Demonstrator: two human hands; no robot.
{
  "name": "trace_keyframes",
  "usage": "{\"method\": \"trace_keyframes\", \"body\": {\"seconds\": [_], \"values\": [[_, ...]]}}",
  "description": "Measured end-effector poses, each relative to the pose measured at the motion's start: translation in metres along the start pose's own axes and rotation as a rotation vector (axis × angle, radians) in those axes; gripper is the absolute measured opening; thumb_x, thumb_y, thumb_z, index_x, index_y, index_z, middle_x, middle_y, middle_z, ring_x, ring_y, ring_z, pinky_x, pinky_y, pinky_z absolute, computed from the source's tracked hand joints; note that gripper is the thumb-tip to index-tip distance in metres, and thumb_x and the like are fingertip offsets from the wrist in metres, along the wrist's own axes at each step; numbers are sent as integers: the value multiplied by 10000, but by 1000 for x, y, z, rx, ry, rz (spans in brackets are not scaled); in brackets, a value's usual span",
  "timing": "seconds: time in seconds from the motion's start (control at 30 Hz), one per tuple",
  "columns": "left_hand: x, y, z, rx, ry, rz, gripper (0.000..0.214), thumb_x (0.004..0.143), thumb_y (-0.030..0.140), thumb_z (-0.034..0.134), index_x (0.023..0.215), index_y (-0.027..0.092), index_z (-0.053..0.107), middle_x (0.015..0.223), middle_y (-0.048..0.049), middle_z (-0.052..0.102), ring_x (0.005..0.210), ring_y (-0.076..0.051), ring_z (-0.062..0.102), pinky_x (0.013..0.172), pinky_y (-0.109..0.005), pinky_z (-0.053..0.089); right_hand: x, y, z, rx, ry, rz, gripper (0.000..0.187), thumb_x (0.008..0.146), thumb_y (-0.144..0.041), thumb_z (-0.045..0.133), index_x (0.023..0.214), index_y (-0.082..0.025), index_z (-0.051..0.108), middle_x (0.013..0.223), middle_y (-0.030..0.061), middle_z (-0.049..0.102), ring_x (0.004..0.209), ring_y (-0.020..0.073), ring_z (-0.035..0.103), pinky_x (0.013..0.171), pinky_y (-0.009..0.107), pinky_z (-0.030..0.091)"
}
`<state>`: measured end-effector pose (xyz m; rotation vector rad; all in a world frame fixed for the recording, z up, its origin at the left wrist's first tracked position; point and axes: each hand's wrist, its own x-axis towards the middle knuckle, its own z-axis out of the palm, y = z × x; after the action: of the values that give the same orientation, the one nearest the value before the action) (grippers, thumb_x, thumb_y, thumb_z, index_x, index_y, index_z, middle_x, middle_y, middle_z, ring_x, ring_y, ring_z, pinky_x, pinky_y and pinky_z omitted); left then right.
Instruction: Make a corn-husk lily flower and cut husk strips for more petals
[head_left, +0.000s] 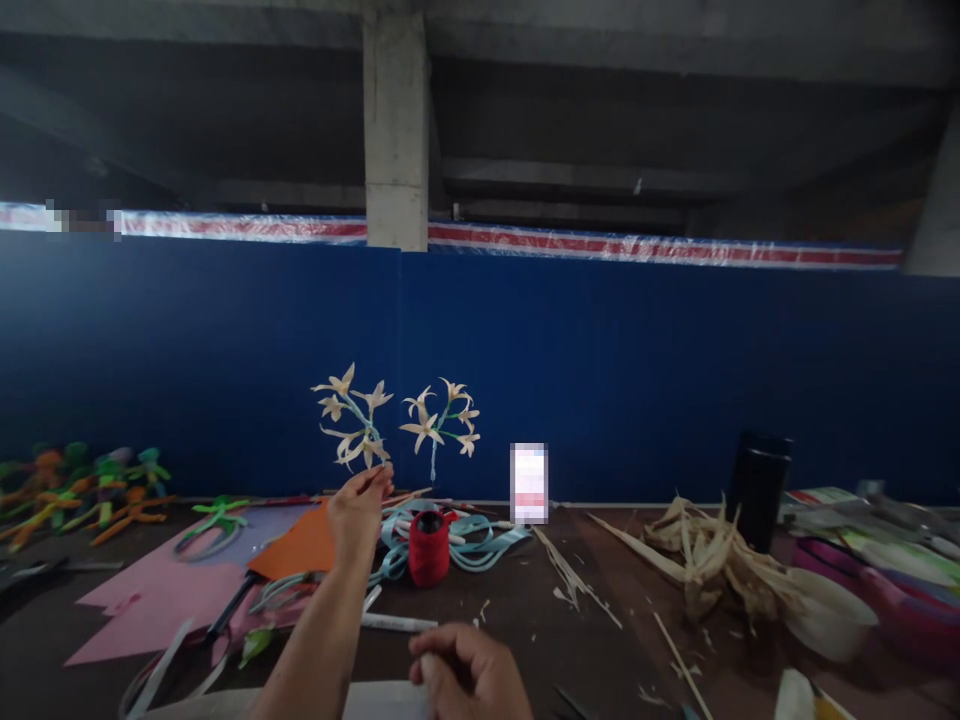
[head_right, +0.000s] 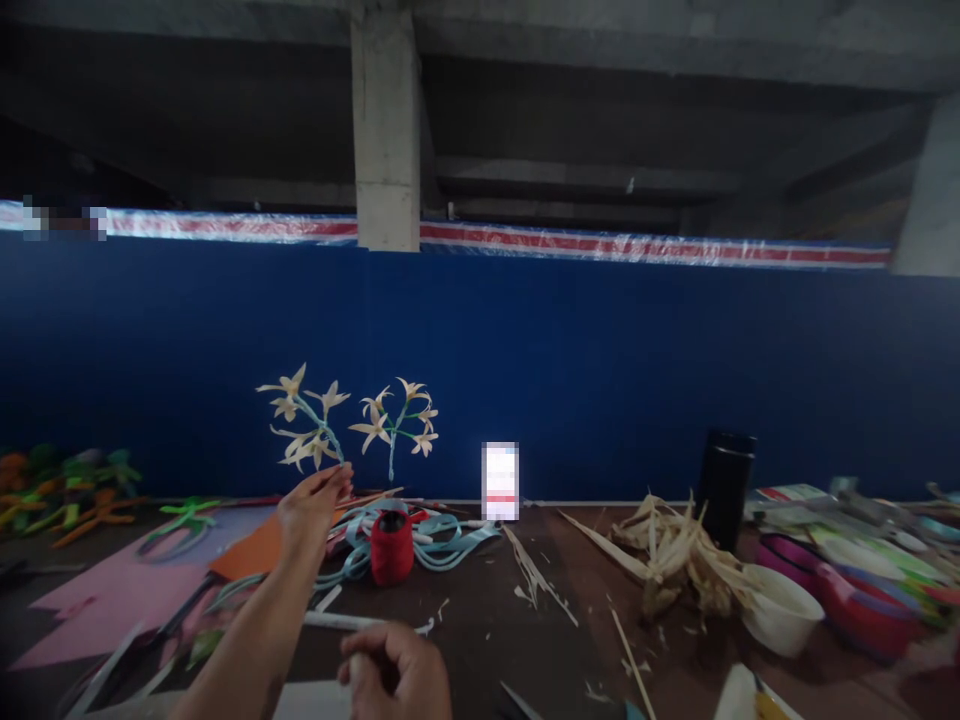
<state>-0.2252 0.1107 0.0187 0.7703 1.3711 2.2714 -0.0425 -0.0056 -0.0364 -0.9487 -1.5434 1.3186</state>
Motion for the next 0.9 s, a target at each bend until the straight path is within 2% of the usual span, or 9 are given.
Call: {"method": "trace_keyframes", "body": {"seconds": [0.1,0.2,0.27,0.37,0.43,0.57,0.73,0.9], "values": [[0,0,-1,-1,5,-24,413,497,375,782,814,119,714,632,-26,683,553,-119,613,544,-231,492,17,-25,-5,10,43,-27,223,717,-259,545,853,-145,679,715,55,692,447,108,545,407,190,377],[3,-4,-2,-11,11,-38,417,494,378,781,810,115,712,623,-27,680,558,-126,621,552,-238,499,45,-31,-14,-78,145,-142,240,727,-230,526,910,-145,655,795,67,695,682,179,639,596,244,480],[6,-8,-2,-15,8,-42,420,498,381,778,815,113,710,610,-26,676,564,-135,628,551,-244,503,65,-22,-20,-172,239,-184,294,711,-226,542,980,-143,628,900,84,686,823,204,647,735,273,488],[10,-13,-3,-13,0,-38,427,505,392,772,824,114,709,605,-32,677,569,-149,635,532,-249,501,91,0,-24,-345,317,-115,448,704,-299,571,1129,-158,559,1050,113,636,817,225,648,712,309,498],[11,-15,-5,-8,-4,-31,429,501,396,774,821,116,712,601,-33,677,557,-152,630,519,-254,499,102,12,-23,-463,353,-110,511,668,-306,608,1153,-158,545,1084,133,612,917,260,627,751,327,491],[11,-16,-7,-3,-18,-26,430,492,395,778,814,116,720,584,-32,672,526,-151,616,507,-264,501,114,21,-14,-599,364,-175,539,609,-316,661,1115,-156,565,1054,149,610,1010,304,582,849,372,449],[11,-18,-6,-5,-31,-35,439,497,400,774,825,114,716,599,-28,677,544,-136,618,534,-249,508,119,18,0,-663,380,-139,648,523,-345,724,1114,-129,567,1049,160,610,996,326,574,866,393,430],[10,-18,-5,8,-39,-33,428,523,413,763,828,116,716,617,-33,681,563,-139,627,548,-249,512,124,21,3,-620,334,-162,612,548,-387,731,1092,-149,586,1068,142,617,1020,312,568,859,366,427]]}}
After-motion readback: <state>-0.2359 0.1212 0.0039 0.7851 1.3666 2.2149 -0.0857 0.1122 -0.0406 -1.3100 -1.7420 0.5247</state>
